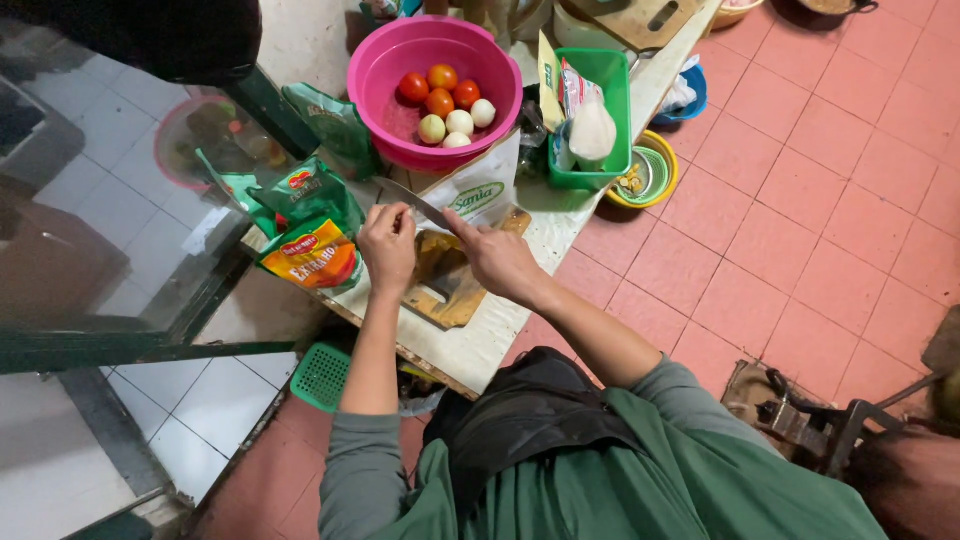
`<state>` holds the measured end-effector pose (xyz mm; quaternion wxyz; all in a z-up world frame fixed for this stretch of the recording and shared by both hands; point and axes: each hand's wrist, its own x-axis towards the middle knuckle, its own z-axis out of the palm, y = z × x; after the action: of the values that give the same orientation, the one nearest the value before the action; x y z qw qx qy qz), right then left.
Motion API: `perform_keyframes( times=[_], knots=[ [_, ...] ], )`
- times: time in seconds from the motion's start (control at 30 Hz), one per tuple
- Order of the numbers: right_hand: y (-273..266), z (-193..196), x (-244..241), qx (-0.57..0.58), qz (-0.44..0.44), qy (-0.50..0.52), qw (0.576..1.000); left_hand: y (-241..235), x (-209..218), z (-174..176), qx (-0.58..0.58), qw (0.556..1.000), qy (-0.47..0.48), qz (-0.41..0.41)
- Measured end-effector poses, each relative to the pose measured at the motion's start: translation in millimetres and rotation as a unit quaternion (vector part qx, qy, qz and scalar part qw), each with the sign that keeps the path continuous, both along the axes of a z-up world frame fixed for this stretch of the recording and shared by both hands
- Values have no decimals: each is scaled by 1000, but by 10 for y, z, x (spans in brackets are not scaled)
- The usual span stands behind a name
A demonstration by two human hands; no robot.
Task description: Preparing a meal by pouring oil into a wok, chopping onions, and stirring several pots on gas stoves.
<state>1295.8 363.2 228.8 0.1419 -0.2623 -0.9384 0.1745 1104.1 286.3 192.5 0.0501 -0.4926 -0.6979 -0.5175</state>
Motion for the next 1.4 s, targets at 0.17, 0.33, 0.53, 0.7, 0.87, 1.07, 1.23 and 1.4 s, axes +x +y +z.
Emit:
perform_keyframes(
  times=[0.17,0.33,0.53,0.7,0.87,1.07,1.23,1.4],
  knots=[
    [-5,-129,305,-179,19,50,982,61,-116,-54,7,998,-67,3],
    [-21,-252,39,-206,26,73,976,17,19,24,-7,999,-36,-25],
    [-346,-845,302,-244,131,28,960,-16,-323,357,27,998,-48,33],
    [-275,-1383,176,-127,40,-238,962,-510,-296,202,47,995,-69,63],
    [21,-2612,229,42,115,-87,989,-1478,-195,-864,1,940,-307,148],
    [26,-1567,117,134,205,102,964,-2526,-152,-2536,-264,904,-107,318],
    [746,-48,-303,323,145,205,913,-2241,-49,-2610,-269,898,-112,330],
    [1429,31,-586,272,142,108,946,-1494,363,-2078,-116,916,-251,291]
  ],
)
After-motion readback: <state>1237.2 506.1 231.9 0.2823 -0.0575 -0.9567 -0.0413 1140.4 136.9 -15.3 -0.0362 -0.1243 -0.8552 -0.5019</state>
